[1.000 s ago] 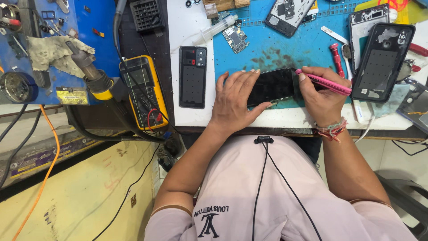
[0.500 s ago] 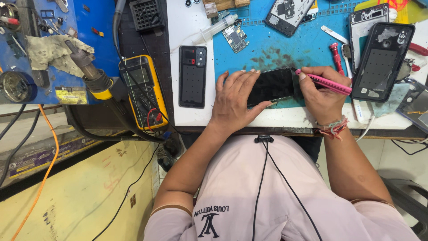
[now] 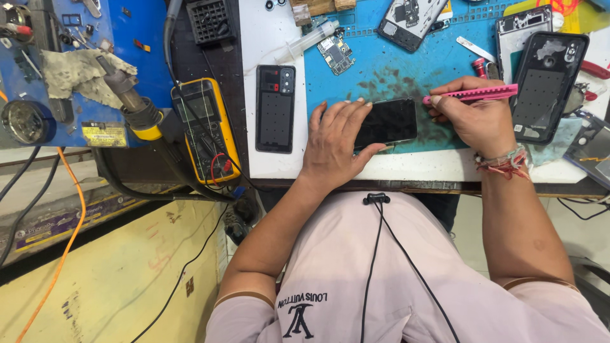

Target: The person uses a red screwdriver to remove screws from a disassembled smartphone. They then use a blue hot air gun to heat the edges of the device to loosen adhesive. Finally, they use a pink plastic pry tool to separate the screen assembly from the frame and wipe the surface with a cloth.

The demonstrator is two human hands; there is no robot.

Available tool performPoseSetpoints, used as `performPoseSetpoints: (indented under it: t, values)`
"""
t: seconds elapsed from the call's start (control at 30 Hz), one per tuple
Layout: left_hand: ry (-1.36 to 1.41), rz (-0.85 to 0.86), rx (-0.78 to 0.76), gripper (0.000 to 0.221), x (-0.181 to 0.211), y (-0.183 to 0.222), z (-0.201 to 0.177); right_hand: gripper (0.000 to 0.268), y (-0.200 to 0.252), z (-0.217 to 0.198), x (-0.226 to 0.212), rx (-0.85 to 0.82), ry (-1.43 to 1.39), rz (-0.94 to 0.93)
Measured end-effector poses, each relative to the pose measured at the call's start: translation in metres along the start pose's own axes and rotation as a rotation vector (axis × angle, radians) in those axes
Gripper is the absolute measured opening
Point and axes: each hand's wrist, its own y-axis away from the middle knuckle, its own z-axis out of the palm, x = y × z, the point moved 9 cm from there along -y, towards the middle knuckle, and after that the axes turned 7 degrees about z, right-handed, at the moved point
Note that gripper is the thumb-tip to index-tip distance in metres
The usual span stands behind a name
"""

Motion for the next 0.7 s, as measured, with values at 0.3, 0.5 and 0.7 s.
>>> performPoseSetpoints:
  t: [0.3, 0.5, 0.7]
  values:
    - [0.005, 0.031, -0.005, 0.073, 0.002, -0.001, -0.001, 0.016, -0.021, -0.007, 0.017, -0.069, -0.078, 0.228]
    - [0.024, 0.109, 0.108, 0.079, 0.007, -0.001, -0.012, 0.014, -0.010, -0.007, 0.019, -0.122, -0.407, 0.184]
    - [0.060, 0.113, 0.136, 0.081, 0.008, -0.001, -0.015, 0.015, 0.027, -0.004, 0.003, -0.016, -0.362, -0.023]
